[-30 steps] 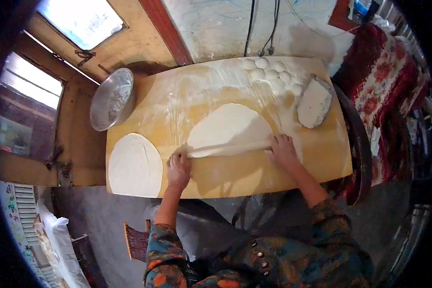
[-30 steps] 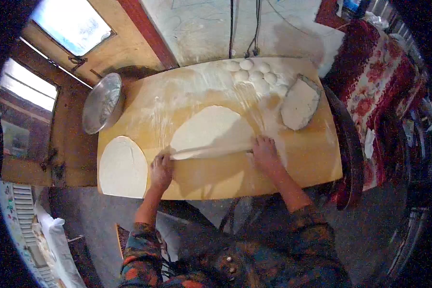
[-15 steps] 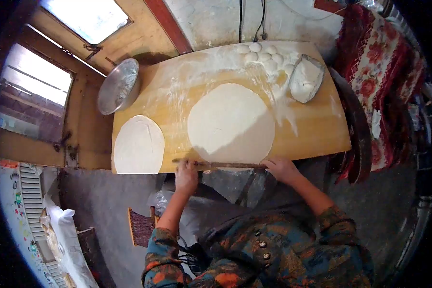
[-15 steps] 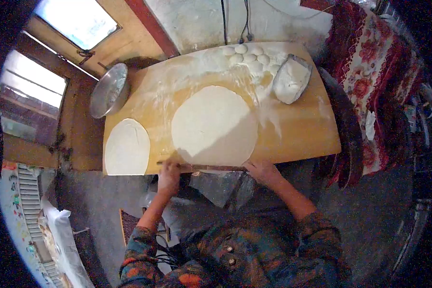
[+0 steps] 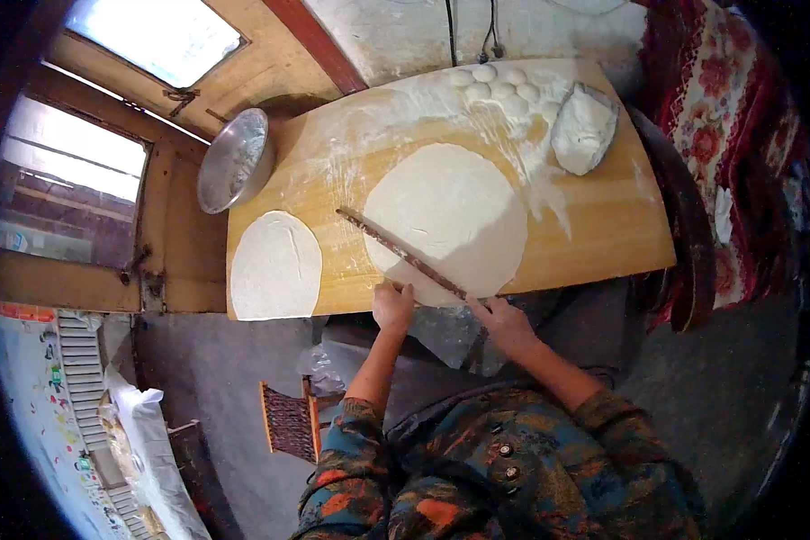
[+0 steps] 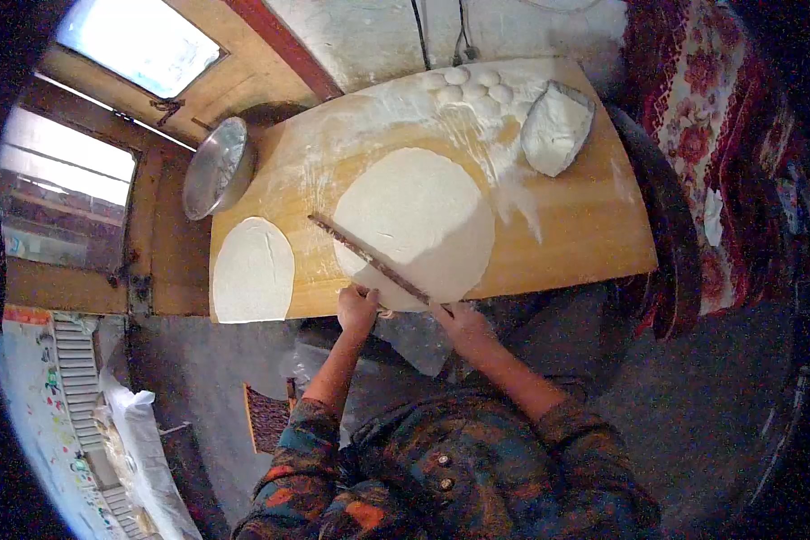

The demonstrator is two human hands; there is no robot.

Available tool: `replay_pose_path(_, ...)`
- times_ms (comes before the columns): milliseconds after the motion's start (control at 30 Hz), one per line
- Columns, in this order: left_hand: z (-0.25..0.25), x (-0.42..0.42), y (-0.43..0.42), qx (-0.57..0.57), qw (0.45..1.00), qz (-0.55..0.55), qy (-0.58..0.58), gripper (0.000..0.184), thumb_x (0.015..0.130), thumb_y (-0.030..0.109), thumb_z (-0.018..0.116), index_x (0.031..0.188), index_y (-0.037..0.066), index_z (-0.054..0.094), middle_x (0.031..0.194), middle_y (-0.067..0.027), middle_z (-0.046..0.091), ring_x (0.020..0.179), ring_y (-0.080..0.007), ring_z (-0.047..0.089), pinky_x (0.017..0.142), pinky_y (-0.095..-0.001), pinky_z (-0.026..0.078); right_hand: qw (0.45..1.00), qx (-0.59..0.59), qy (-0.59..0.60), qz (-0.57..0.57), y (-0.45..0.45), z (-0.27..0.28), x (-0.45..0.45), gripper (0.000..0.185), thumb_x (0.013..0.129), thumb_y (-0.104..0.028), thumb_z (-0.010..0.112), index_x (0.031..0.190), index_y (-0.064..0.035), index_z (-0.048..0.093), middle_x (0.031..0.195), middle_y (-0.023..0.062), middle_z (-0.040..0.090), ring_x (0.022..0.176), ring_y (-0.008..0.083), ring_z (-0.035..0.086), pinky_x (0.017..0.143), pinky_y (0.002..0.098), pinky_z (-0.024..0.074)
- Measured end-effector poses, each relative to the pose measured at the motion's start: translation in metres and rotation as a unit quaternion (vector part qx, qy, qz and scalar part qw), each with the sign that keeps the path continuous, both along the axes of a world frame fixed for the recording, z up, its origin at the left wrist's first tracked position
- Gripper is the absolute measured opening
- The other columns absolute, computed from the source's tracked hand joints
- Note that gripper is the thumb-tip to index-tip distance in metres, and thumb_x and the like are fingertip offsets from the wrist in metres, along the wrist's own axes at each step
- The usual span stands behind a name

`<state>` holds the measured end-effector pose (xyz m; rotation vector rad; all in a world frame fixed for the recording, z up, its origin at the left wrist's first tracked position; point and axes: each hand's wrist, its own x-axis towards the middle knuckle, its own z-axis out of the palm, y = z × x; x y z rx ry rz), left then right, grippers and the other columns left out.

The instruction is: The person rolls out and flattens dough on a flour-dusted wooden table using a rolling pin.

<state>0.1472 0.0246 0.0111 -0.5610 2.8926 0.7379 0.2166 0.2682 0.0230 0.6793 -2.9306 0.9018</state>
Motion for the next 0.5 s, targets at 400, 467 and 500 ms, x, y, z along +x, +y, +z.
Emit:
replay_pose_path(400, -0.003, -0.029, 0.038, 0.366, 0.919, -0.089, 0.12, 0.038, 0.085, 0.005, 0.059, 0.123, -0.002, 0.056, 0.118, -0.0178, 0.06, 0.109, -0.0255, 0.059, 0.09, -0.0383, 0.049, 0.996, -0.057, -0.07, 0.015, 0.018, -0.016, -0.009, 0.049, 0.086, -0.011, 0.057, 0.134, -0.0134, 0.05, 0.101, 0.0165, 0.061, 0.087, 0.0367, 0.063, 0.072, 0.0453, 0.0526)
replay_pose_path(467, -0.008, -0.025, 0.028, 0.246, 0.938, -0.205, 0.135, 0.039, 0.084, 0.003, 0.057, 0.123, 0.001, 0.056, 0.122, -0.0174, 0.058, 0.115, -0.0296, 0.055, 0.095, -0.0432, 0.045, 0.995, -0.069, -0.074, 0.016, 0.015, -0.021, -0.003, 0.049, 0.086, -0.011, 0.058, 0.134, -0.0131, 0.05, 0.101, 0.0172, 0.061, 0.087, 0.0368, 0.063, 0.073, 0.0455, 0.0524)
replay_pose_path(500, -0.004, -0.02, 0.024, 0.182, 0.938, -0.259, 0.142, 0.04, 0.084, 0.002, 0.056, 0.123, 0.002, 0.056, 0.124, -0.0172, 0.058, 0.118, -0.0317, 0.053, 0.098, -0.0456, 0.043, 0.994, -0.082, -0.07, 0.02, 0.012, -0.016, -0.002, 0.048, 0.086, -0.011, 0.057, 0.134, -0.0127, 0.05, 0.1, 0.0177, 0.061, 0.086, 0.0369, 0.062, 0.073, 0.0454, 0.0523)
